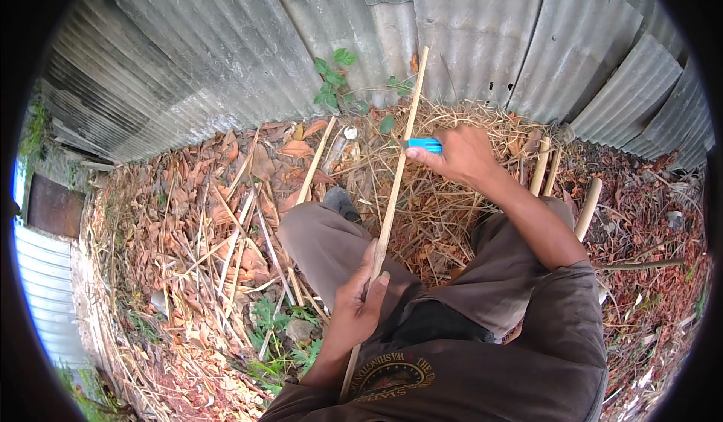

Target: The person sits on the ground and uses a blue utility knife to shave the bark off a long wooden stick. They rotate the stick and scrape the surface repeatedly. Later, they switch to using a machete to continue shaving the stick.

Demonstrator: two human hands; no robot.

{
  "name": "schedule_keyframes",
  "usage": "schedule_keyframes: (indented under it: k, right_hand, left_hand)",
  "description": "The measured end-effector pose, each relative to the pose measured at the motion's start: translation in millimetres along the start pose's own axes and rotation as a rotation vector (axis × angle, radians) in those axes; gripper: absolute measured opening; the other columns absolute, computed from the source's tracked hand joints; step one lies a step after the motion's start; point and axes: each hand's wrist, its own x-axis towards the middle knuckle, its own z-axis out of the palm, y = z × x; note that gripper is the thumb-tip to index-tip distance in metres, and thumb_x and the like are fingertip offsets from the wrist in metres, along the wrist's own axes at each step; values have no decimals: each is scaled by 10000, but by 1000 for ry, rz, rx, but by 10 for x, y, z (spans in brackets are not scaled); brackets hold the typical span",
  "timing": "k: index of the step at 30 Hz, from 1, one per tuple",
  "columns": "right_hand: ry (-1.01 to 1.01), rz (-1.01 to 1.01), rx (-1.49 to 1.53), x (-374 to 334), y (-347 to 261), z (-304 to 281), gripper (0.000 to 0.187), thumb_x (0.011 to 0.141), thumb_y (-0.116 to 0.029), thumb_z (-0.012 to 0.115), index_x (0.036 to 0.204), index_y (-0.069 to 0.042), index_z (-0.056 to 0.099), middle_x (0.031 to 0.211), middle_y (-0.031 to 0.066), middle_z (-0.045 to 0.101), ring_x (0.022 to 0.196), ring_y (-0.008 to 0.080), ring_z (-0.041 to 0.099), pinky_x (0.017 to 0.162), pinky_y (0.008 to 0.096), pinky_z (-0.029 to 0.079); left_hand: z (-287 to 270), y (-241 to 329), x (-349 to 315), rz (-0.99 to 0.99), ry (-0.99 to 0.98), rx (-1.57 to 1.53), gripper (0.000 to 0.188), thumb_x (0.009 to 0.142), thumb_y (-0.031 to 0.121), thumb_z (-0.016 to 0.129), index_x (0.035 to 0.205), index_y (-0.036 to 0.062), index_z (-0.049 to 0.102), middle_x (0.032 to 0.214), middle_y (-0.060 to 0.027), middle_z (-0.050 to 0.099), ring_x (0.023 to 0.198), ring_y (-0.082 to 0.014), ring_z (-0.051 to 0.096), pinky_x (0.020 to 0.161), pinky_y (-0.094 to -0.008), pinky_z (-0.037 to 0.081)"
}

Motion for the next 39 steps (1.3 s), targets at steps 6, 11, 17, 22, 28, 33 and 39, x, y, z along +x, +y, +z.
schedule_keyframes:
  k: [6, 11, 17, 22, 28, 33, 39]
  right_hand:
    - [-42, -122, -1, -155, -119, -55, 737, 723, -811, 487, 661, -101, 676, 480, 126, 546, 468, 328, 588, 469, 432, 466]
    - [69, -40, -12, 47, 55, -62, 830, 713, -848, 438, 649, -57, 680, 490, 136, 562, 500, 306, 620, 478, 429, 482]
    - [155, 52, -54, 317, 436, -72, 826, 727, -833, 438, 707, -50, 701, 520, 159, 578, 553, 355, 626, 529, 457, 491]
    - [102, 271, -115, 624, 889, -259, 900, 736, -859, 378, 727, -18, 700, 645, 187, 639, 691, 361, 663, 615, 468, 514]
    - [250, 852, -13, 555, 2240, -404, 973, 762, -869, 271, 857, 5, 688, 857, 246, 668, 878, 354, 660, 794, 459, 492]
    - [15, 692, 65, 404, 1711, -561, 949, 765, -863, 296, 753, 3, 681, 731, 208, 652, 779, 334, 657, 734, 461, 487]
    - [28, 71, 159, -8, 277, -437, 865, 741, -843, 417, 586, -21, 637, 476, 149, 544, 509, 336, 607, 524, 452, 485]
  left_hand:
    - [1, 37, 46, 248, 4, 206, 465, 946, 8, 496, 1382, -84, 364, 1376, -216, 474, 1295, -211, 429, 1049, -290, 326]
    - [27, 89, 87, 308, 4, 256, 468, 949, 20, 493, 1388, -75, 362, 1370, -220, 479, 1283, -210, 444, 1043, -290, 334]
    - [37, 66, 42, 307, 5, 300, 479, 946, 24, 502, 1398, -53, 362, 1332, -211, 522, 1232, -202, 496, 1002, -282, 372]
    - [75, 18, 2, 258, -47, 243, 487, 949, 32, 504, 1406, -42, 353, 1332, -201, 526, 1213, -188, 505, 993, -278, 378]
    - [113, -1, -279, 133, -250, 69, 498, 963, 30, 483, 1429, -26, 315, 1332, -166, 485, 1202, -172, 483, 1006, -276, 359]
    - [-14, -140, 51, -173, -197, -520, 491, 1010, 114, 408, 1478, 83, 262, 590, 16, 397, 472, -52, 365, 515, -210, 348]
    - [131, -31, 484, -94, -167, -709, 491, 1020, 165, 398, 1479, 77, 248, 515, 33, 325, 400, -60, 304, 459, -213, 310]
